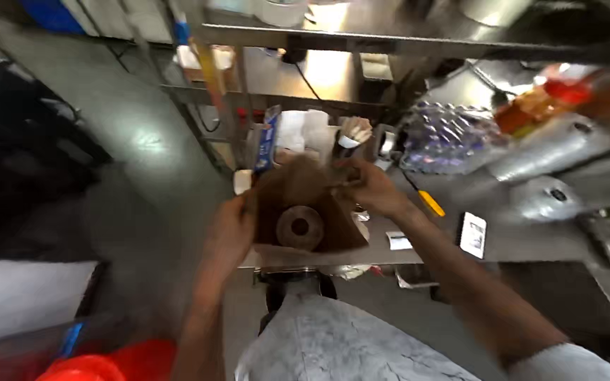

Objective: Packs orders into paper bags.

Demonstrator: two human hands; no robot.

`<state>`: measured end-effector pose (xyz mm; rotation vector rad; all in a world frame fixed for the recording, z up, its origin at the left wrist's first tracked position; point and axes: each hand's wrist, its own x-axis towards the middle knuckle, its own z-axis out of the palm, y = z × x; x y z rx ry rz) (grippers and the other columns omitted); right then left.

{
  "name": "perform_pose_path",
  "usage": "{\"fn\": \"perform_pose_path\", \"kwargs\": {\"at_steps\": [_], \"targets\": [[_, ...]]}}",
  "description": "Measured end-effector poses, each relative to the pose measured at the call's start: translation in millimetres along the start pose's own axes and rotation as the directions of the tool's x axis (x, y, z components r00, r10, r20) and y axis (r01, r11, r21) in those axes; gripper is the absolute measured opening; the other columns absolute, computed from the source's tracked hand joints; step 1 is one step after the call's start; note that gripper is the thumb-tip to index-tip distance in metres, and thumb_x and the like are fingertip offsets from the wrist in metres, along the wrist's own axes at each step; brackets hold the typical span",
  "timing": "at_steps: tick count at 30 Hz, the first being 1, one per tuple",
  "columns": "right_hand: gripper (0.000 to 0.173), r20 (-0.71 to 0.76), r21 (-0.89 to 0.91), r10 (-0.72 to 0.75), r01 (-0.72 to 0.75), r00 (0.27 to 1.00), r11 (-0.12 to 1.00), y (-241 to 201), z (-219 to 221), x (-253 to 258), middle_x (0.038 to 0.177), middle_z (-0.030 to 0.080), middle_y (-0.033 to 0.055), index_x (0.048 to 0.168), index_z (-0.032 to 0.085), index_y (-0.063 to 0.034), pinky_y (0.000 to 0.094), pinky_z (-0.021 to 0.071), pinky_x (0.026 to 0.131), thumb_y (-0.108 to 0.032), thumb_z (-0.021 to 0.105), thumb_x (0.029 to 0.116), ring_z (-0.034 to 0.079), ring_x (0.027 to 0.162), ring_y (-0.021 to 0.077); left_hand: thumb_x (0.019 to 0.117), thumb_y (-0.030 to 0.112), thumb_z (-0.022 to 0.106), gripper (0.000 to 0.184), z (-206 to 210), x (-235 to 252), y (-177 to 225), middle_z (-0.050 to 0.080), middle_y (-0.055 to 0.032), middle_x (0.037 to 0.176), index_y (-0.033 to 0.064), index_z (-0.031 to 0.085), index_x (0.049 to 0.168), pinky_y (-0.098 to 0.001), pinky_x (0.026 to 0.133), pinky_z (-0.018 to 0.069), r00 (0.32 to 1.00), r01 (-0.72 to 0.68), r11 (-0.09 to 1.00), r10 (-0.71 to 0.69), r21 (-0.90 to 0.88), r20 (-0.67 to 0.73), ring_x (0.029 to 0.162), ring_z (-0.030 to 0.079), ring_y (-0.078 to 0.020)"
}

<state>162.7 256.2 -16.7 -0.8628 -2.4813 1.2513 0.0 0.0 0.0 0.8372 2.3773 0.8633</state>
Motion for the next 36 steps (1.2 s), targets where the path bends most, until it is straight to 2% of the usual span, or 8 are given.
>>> {"fn": "perform_pose_path", "kwargs": {"at_steps": [3, 7, 10, 14, 19, 26, 30, 36], "targets": [[0.046, -0.222, 0.487, -0.033, 0.141, 0.974, 0.862, 50.4, -23.2, -2.2, 0.099, 0.07, 0.0105, 0.141, 0.049, -0.0072, 0.0377, 0.0616, 0.065, -0.009, 0.063, 0.0974, 0.069, 0.073, 0.0197, 0.1062, 0.018, 0.049, 0.035, 3.8, 1.4, 4.5, 0.07, -0.0204, 0.1, 0.0129, 0.058, 0.14, -0.0589, 0.062, 0.0584, 0.997, 0.07, 0.997, -0.069, 0.02, -0.036, 0.071, 0.069, -0.0346], [0.07, -0.255, -0.049, 0.182, -0.2, 0.95, 0.978, 183.0, -7.6, -8.0, 0.129, 0.063, 0.0235, 0.147, 0.052, -0.0102, 0.0602, 0.0555, 0.093, -0.037, 0.079, 0.0889, 0.066, 0.111, 0.0398, 0.1037, 0.019, 0.056, 0.039, 14.4, 12.2, -6.0, 0.071, -0.0187, 0.105, 0.0136, 0.058, 0.142, -0.0629, 0.078, 0.0548, 0.989, 0.065, 0.995, -0.053, 0.081, -0.137, 0.089, 0.069, -0.0348], [0.098, -0.123, -0.213, 0.281, -0.302, 0.952, 0.929, 228.3, 49.1, 3.6, 0.153, 0.04, 0.0297, 0.155, 0.045, -0.0257, 0.0706, 0.0485, 0.096, -0.05, 0.09, 0.0715, 0.05, 0.127, 0.0543, 0.1026, 0.025, 0.062, 0.05, 13.9, 15.2, -7.9, 0.069, -0.015, 0.096, 0.0197, 0.051, 0.151, -0.0562, 0.073, 0.055, 0.985, 0.063, 0.991, -0.044, 0.115, -0.167, 0.079, 0.066, -0.0289], [0.074, -0.038, -0.292, 0.383, -0.376, 0.923, 0.879, 232.3, 77.6, 34.8, 0.151, 0.041, 0.03, 0.138, 0.064, -0.0184, 0.0693, 0.0492, 0.095, -0.027, 0.091, 0.0695, 0.048, 0.128, 0.0546, 0.1027, 0.023, 0.062, 0.052, 6.8, 14.6, -0.9, 0.068, -0.0136, 0.095, 0.0222, 0.048, 0.153, -0.0521, 0.067, 0.056, 0.981, 0.128, 0.985, -0.109, 0.112, -0.162, 0.073, 0.065, -0.0268], [0.057, -0.2, -0.073, 0.16, -0.178, 0.967, 0.981, 171.7, 23.8, 26.2, 0.128, 0.06, 0.0276, 0.128, 0.067, -0.0074, 0.0641, 0.0536, 0.089, -0.018, 0.089, 0.0765, 0.062, 0.11, 0.0445, 0.1016, 0.022, 0.063, 0.051, 0.6, 11.6, -1.0, 0.07, -0.0133, 0.095, 0.0227, 0.051, 0.151, -0.0537, 0.07, 0.0574, 0.973, 0.171, 0.976, -0.146, 0.132, -0.179, 0.076, 0.067, -0.0281], [0.06, -0.007, 0.125, -0.475, 0.472, 0.88, 0.873, -32.0, -3.7, 4.8, 0.145, 0.054, 0.0001, 0.137, 0.065, -0.0228, 0.0336, 0.0625, 0.083, -0.04, 0.083, 0.0828, 0.064, 0.113, 0.0122, 0.0995, 0.018, 0.062, 0.052, 0.4, 6.6, -4.0, 0.07, -0.0108, 0.089, 0.0264, 0.053, 0.15, -0.0534, 0.068, 0.0564, 0.98, 0.081, 0.987, -0.053, 0.14, -0.191, 0.072, 0.066, -0.0268], [0.028, -0.202, 0.357, -0.188, 0.251, 0.961, 0.9, 31.0, 25.6, 66.5, 0.123, 0.069, 0.0057, 0.126, 0.067, -0.0102, 0.0402, 0.0602, 0.079, -0.019, 0.061, 0.1004, 0.069, 0.097, 0.0192, 0.0987, 0.016, 0.063, 0.056, -5.8, 5.5, -15.1, 0.067, -0.0093, 0.084, 0.0253, 0.05, 0.152, -0.0519, 0.064, 0.0556, 0.985, 0.053, 0.988, -0.028, 0.143, -0.171, 0.068, 0.063, -0.0252], [0.049, 0.184, -0.344, 0.188, -0.116, 0.965, 0.932, 177.8, 114.2, 58.2, 0.135, 0.059, 0.0219, 0.128, 0.07, -0.0151, 0.0665, 0.0505, 0.093, -0.016, 0.083, 0.0814, 0.056, 0.122, 0.0463, 0.0974, 0.014, 0.065, 0.057, -10.7, 3.4, -28.6, 0.065, -0.0071, 0.083, 0.0213, 0.05, 0.152, -0.0476, 0.062, 0.0532, 0.982, 0.039, 0.985, -0.007, 0.17, -0.187, 0.066, 0.06, -0.0222]]}}
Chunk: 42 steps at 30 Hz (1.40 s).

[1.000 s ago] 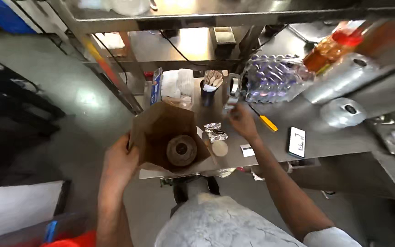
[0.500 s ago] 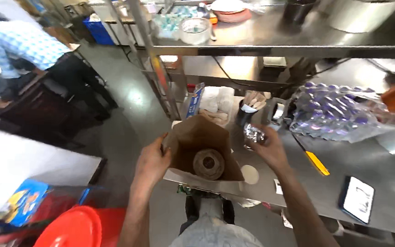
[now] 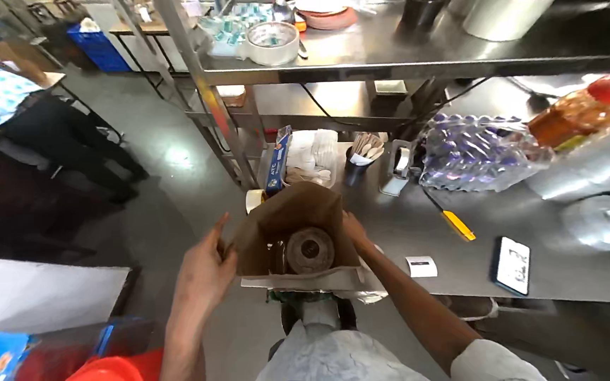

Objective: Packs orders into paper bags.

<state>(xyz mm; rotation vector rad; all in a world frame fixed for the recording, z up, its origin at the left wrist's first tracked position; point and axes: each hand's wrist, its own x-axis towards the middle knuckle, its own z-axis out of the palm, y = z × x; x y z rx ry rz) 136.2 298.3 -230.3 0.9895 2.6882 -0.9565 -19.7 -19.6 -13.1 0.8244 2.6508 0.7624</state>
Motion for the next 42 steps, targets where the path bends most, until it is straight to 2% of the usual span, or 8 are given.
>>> {"fn": "perform_pose_path", "kwargs": {"at_steps": [4, 11, 18, 24, 27, 32, 37, 42], "targets": [[0.021, -0.048, 0.034, 0.004, -0.002, 0.999, 0.999, 28.1, 10.0, -0.2, 0.113, 0.069, 0.019, 0.104, 0.075, -0.0083, 0.0618, 0.0529, 0.089, -0.019, 0.078, 0.0863, 0.066, 0.108, 0.0389, 0.0984, 0.017, 0.065, 0.057, -0.3, 1.6, 1.1, 0.066, -0.0086, 0.084, 0.0216, 0.049, 0.153, -0.0494, 0.06, 0.0532, 1.0, -0.005, 1.0, 0.005, 0.011, 0.014, 0.065, 0.06, -0.0232], [0.025, -0.21, 0.074, 0.135, -0.122, 0.968, 0.99, 79.0, -25.8, -7.0, 0.115, 0.072, 0.0159, 0.115, 0.078, -0.0133, 0.0576, 0.051, 0.098, -0.027, 0.06, 0.1031, 0.066, 0.112, 0.0341, 0.0996, 0.018, 0.065, 0.057, 6.6, 9.8, 9.8, 0.067, -0.0093, 0.086, 0.0233, 0.048, 0.153, -0.0505, 0.063, 0.054, 0.999, -0.04, 0.999, 0.04, 0.018, 0.0, 0.068, 0.062, -0.0241], [0.021, -0.392, 0.294, 0.209, -0.093, 0.896, 0.951, 92.0, -45.1, -41.0, 0.1, 0.075, 0.0156, 0.106, 0.077, -0.0059, 0.0574, 0.0552, 0.088, -0.023, 0.068, 0.0987, 0.071, 0.094, 0.0311, 0.0998, 0.016, 0.065, 0.055, 5.9, 10.5, 8.8, 0.068, -0.0103, 0.089, 0.023, 0.048, 0.152, -0.0502, 0.061, 0.0542, 1.0, -0.023, 0.999, 0.023, -0.024, 0.001, 0.067, 0.062, -0.0242], [0.016, -0.712, 0.368, -0.095, 0.486, 0.695, 0.793, -49.5, -123.8, -123.6, 0.085, 0.068, 0.0022, 0.105, 0.07, -0.0012, 0.0253, 0.0559, 0.065, -0.016, 0.068, 0.0987, 0.062, 0.07, 0.0063, 0.0989, 0.02, 0.065, 0.056, 7.4, 6.2, 21.9, 0.066, -0.009, 0.084, 0.0234, 0.049, 0.152, -0.0536, 0.063, 0.0541, 1.0, 0.017, 1.0, -0.017, 0.0, 0.018, 0.068, 0.062, -0.0261], [0.018, -0.656, -0.004, -0.473, 0.624, 0.588, 0.782, -124.6, -139.2, -134.2, 0.097, 0.074, 0.0044, 0.106, 0.077, -0.0065, 0.0408, 0.058, 0.083, -0.019, 0.067, 0.0968, 0.069, 0.087, 0.0142, 0.0988, 0.02, 0.065, 0.058, 7.8, 7.7, 28.1, 0.067, -0.0078, 0.085, 0.0273, 0.046, 0.154, -0.0531, 0.064, 0.0553, 0.998, 0.004, 1.0, -0.004, 0.007, 0.056, 0.069, 0.063, -0.0248], [0.024, -0.653, 0.196, -0.277, 0.511, 0.704, 0.837, -82.0, -121.3, -101.3, 0.111, 0.072, 0.0055, 0.119, 0.074, -0.0103, 0.0335, 0.0598, 0.078, -0.021, 0.066, 0.0992, 0.069, 0.091, 0.0136, 0.1001, 0.019, 0.065, 0.058, 4.4, -3.9, 20.3, 0.067, -0.0102, 0.086, 0.0236, 0.046, 0.155, -0.0534, 0.06, 0.0538, 0.997, -0.063, 0.998, 0.063, -0.013, 0.035, 0.066, 0.062, -0.027], [0.091, -0.084, -0.027, 0.008, -0.01, 0.996, 1.0, 65.9, -18.5, -110.2, 0.153, 0.046, 0.0176, 0.148, 0.054, -0.0285, 0.0705, 0.0506, 0.092, -0.04, 0.094, 0.0681, 0.051, 0.129, 0.048, 0.1002, 0.021, 0.063, 0.057, 7.5, -8.6, 5.1, 0.068, -0.0108, 0.09, 0.0238, 0.046, 0.155, -0.0522, 0.061, 0.0525, 0.999, -0.035, 0.998, 0.036, -0.044, 0.015, 0.067, 0.062, -0.0259], [0.077, -0.165, -0.031, -0.007, 0.002, 0.986, 1.0, 88.4, 5.4, -117.3, 0.131, 0.061, 0.0191, 0.138, 0.063, -0.0223, 0.0637, 0.0525, 0.093, -0.03, 0.094, 0.0676, 0.059, 0.118, 0.0428, 0.0998, 0.022, 0.065, 0.058, 5.3, -6.2, 10.5, 0.067, -0.0086, 0.088, 0.0248, 0.046, 0.155, -0.0491, 0.062, 0.054, 0.999, -0.002, 1.0, 0.002, -0.029, 0.032, 0.068, 0.062, -0.0231]]}}
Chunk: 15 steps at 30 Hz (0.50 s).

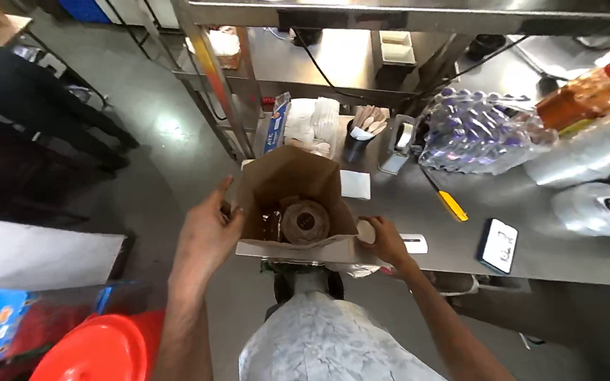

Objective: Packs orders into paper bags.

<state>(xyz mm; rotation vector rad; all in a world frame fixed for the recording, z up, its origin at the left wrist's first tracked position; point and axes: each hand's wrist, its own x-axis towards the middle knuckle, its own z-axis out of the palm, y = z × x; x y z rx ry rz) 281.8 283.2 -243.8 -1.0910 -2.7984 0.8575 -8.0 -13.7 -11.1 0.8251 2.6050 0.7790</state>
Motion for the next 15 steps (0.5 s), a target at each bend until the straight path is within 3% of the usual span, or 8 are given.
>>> {"fn": "perform_pose_path", "kwargs": {"at_steps": [4, 10, 13, 15], "targets": [[0.075, -0.075, -0.002, -0.044, 0.044, 0.996, 0.999, -46.9, -71.4, -2.3, 0.126, 0.062, 0.0204, 0.136, 0.063, -0.0175, 0.0661, 0.0526, 0.09, -0.029, 0.094, 0.069, 0.061, 0.113, 0.0432, 0.0992, 0.025, 0.065, 0.064, -1.9, -5.1, 1.8, 0.069, -0.0094, 0.091, 0.0256, 0.04, 0.158, -0.0514, 0.063, 0.0548, 0.999, 0.003, 1.0, -0.003, 0.007, 0.049, 0.071, 0.064, -0.0257], [0.073, -0.14, -0.197, -0.38, 0.35, 0.914, 0.916, -164.4, -191.3, 1.4, 0.123, 0.064, 0.0099, 0.135, 0.064, -0.0228, 0.0604, 0.0545, 0.083, -0.044, 0.086, 0.0685, 0.064, 0.109, 0.0326, 0.0897, 0.032, 0.077, 0.086, 6.5, -12.7, 1.2, 0.063, -0.0132, 0.128, 0.0288, 0.03, 0.162, -0.0576, 0.082, 0.0567, 0.988, -0.012, 1.0, 0.013, -0.004, 0.157, 0.099, 0.067, -0.0307], [0.072, -0.066, -0.242, -0.542, 0.513, 0.838, 0.823, -227.0, -214.3, 6.3, 0.122, 0.065, 0.0063, 0.133, 0.065, -0.0242, 0.0559, 0.055, 0.086, -0.044, 0.087, 0.0676, 0.064, 0.109, 0.0282, 0.09, 0.023, 0.076, 0.084, 7.7, -13.4, 3.2, 0.062, -0.0116, 0.134, 0.0261, 0.031, 0.161, -0.0567, 0.085, 0.0568, 0.987, -0.026, 0.998, 0.035, -0.058, 0.158, 0.102, 0.067, -0.0299], [0.072, 0.025, -0.241, -0.61, 0.597, 0.792, 0.765, -260.4, -206.7, 16.1, 0.119, 0.064, 0.0053, 0.131, 0.065, -0.0248, 0.0541, 0.0558, 0.084, -0.044, 0.087, 0.0656, 0.064, 0.107, 0.0268, 0.0902, 0.019, 0.073, 0.082, 8.0, -14.1, 3.7, 0.066, -0.0099, 0.125, 0.0251, 0.031, 0.161, -0.0538, 0.08, 0.0583, 0.988, -0.023, 0.997, 0.033, -0.07, 0.153, 0.094, 0.068, -0.0268]]}}
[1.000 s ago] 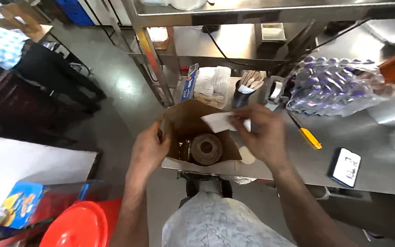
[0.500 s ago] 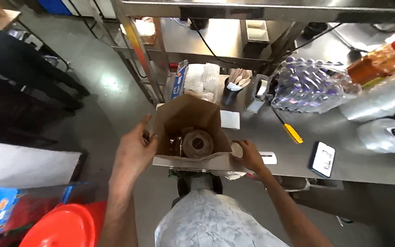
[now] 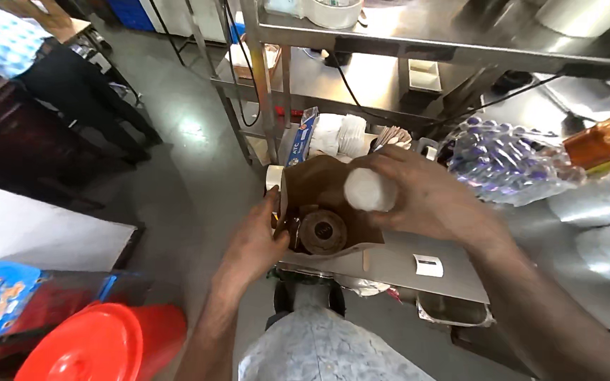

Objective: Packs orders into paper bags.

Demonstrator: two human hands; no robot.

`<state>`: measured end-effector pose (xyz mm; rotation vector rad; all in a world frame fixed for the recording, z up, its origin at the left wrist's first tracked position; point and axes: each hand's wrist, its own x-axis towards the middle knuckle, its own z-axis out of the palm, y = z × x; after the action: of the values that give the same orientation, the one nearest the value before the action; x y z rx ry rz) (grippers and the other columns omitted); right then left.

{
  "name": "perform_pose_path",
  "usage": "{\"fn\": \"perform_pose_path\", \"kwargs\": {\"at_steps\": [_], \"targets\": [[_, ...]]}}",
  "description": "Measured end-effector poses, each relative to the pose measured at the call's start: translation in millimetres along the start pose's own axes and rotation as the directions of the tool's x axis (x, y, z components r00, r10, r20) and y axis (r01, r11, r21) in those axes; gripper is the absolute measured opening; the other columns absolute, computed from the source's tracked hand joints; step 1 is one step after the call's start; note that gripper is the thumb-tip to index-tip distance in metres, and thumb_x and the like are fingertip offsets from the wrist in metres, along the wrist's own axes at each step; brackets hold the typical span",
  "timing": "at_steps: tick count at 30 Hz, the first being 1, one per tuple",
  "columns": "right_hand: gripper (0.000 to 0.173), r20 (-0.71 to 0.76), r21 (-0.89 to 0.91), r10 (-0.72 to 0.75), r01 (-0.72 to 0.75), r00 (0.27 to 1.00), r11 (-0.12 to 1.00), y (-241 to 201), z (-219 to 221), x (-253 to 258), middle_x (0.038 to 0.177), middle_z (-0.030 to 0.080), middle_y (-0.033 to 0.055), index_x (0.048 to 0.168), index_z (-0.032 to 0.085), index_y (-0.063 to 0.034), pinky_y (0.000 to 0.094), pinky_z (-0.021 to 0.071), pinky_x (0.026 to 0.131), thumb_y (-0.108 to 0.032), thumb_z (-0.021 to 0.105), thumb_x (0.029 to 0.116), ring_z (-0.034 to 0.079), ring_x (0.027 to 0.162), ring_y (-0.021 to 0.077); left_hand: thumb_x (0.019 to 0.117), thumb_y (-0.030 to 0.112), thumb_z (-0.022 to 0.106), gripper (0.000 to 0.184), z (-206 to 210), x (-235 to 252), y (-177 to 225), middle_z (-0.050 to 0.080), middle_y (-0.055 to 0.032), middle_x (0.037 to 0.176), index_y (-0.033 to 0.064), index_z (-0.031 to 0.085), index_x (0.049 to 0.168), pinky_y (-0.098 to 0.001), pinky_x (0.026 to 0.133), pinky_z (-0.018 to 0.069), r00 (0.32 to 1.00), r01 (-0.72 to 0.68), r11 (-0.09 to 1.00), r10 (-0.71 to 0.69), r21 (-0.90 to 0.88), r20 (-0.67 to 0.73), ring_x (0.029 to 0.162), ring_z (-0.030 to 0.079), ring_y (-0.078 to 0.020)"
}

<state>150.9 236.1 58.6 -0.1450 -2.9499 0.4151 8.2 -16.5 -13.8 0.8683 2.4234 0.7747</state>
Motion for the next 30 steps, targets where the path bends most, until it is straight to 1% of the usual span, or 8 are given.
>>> {"fn": "perform_pose_path", "kwargs": {"at_steps": [3, 6, 9, 13, 16, 23, 27, 30], "targets": [[0.075, 0.168, 0.012, -0.115, 0.114, 0.979, 0.993, -17.0, 41.8, 39.2, 0.124, 0.064, 0.0082, 0.129, 0.065, -0.023, 0.0532, 0.0557, 0.088, -0.042, 0.092, 0.0615, 0.063, 0.111, 0.0289, 0.0906, 0.016, 0.07, 0.08, 0.2, -2.7, 1.3, 0.068, -0.0105, 0.105, 0.0236, 0.033, 0.161, -0.0501, 0.07, 0.0584, 1.0, 0.009, 1.0, -0.009, -0.015, -0.011, 0.08, 0.066, -0.025], [0.085, 0.354, -0.019, -0.099, 0.113, 0.93, 0.993, -16.7, 99.1, 59.6, 0.127, 0.061, 0.0157, 0.133, 0.06, -0.0163, 0.0572, 0.0545, 0.087, -0.038, 0.095, 0.0585, 0.062, 0.111, 0.0363, 0.0928, 0.018, 0.069, 0.079, 0.0, -7.6, 1.0, 0.069, -0.0122, 0.105, 0.0232, 0.031, 0.162, -0.0523, 0.07, 0.0585, 0.999, 0.03, 0.999, -0.031, -0.03, -0.018, 0.08, 0.067, -0.0273], [0.091, 0.487, -0.048, -0.041, 0.073, 0.873, 0.996, -12.2, 133.3, 64.8, 0.14, 0.056, 0.0188, 0.146, 0.053, -0.0144, 0.0594, 0.0508, 0.098, -0.035, 0.093, 0.0666, 0.058, 0.123, 0.0393, 0.0922, 0.016, 0.067, 0.079, 1.7, -12.5, -4.0, 0.069, -0.0123, 0.105, 0.0212, 0.03, 0.162, -0.0511, 0.071, 0.0583, 1.0, 0.016, 0.998, -0.017, -0.056, -0.025, 0.082, 0.067, -0.0271], [0.06, 0.591, -0.148, 0.076, 0.016, 0.803, 0.989, -16.2, 156.4, 68.3, 0.136, 0.056, 0.0247, 0.138, 0.059, -0.0104, 0.0634, 0.052, 0.093, -0.02, 0.082, 0.0834, 0.059, 0.12, 0.0457, 0.0922, 0.015, 0.065, 0.075, 7.5, -16.0, -5.9, 0.068, -0.011, 0.115, 0.02, 0.034, 0.16, -0.0499, 0.072, 0.0582, 1.0, -0.008, 0.995, 0.005, -0.096, -0.029, 0.083, 0.067, -0.0253], [0.042, 0.639, -0.161, 0.127, -0.03, 0.759, 0.986, -23.8, 169.4, 61.8, 0.134, 0.058, 0.0244, 0.133, 0.063, -0.0067, 0.0642, 0.0506, 0.094, -0.02, 0.071, 0.0934, 0.059, 0.12, 0.0452, 0.091, 0.018, 0.067, 0.077, 13.3, -16.1, -2.3, 0.068, -0.0109, 0.105, 0.0211, 0.034, 0.161, -0.0492, 0.067, 0.0576, 1.0, -0.017, 0.995, 0.017, -0.1, -0.001, 0.076, 0.066, -0.0256], [0.026, 0.634, -0.024, 0.071, -0.072, 0.77, 0.997, -39.4, 169.9, 49.3, 0.121, 0.068, 0.0164, 0.116, 0.073, -0.0076, 0.0579, 0.0507, 0.094, -0.023, 0.072, 0.0951, 0.063, 0.114, 0.0365, 0.0933, 0.022, 0.066, 0.072, 28.3, -23.2, 10.0, 0.066, -0.0137, 0.101, 0.0228, 0.036, 0.159, -0.0534, 0.064, 0.0559, 0.996, -0.072, 0.996, 0.074, -0.057, 0.041, 0.075, 0.065, -0.0292], [0.033, 0.43, -0.002, 0.052, -0.056, 0.901, 0.998, -32.6, 135.6, 51.6, 0.113, 0.069, 0.0165, 0.117, 0.07, -0.0074, 0.0591, 0.0538, 0.089, -0.022, 0.078, 0.0884, 0.067, 0.106, 0.0353, 0.0942, 0.016, 0.065, 0.069, 21.0, -26.0, 1.9, 0.069, -0.015, 0.103, 0.0205, 0.038, 0.157, -0.0536, 0.063, 0.0553, 0.994, -0.106, 0.991, 0.106, -0.087, -0.005, 0.075, 0.066, -0.0306], [0.023, -0.112, 0.299, 0.004, 0.03, 0.994, 0.954, -11.9, 67.2, 20.6, 0.108, 0.072, 0.0101, 0.118, 0.071, -0.003, 0.0402, 0.0584, 0.09, -0.017, 0.063, 0.1006, 0.07, 0.097, 0.0187, 0.0952, 0.015, 0.065, 0.064, 12.5, -21.6, -6.4, 0.068, -0.0171, 0.106, 0.0189, 0.043, 0.155, -0.056, 0.064, 0.0557, 0.995, -0.08, 0.992, 0.074, -0.098, -0.066, 0.075, 0.066, -0.0312]]}}
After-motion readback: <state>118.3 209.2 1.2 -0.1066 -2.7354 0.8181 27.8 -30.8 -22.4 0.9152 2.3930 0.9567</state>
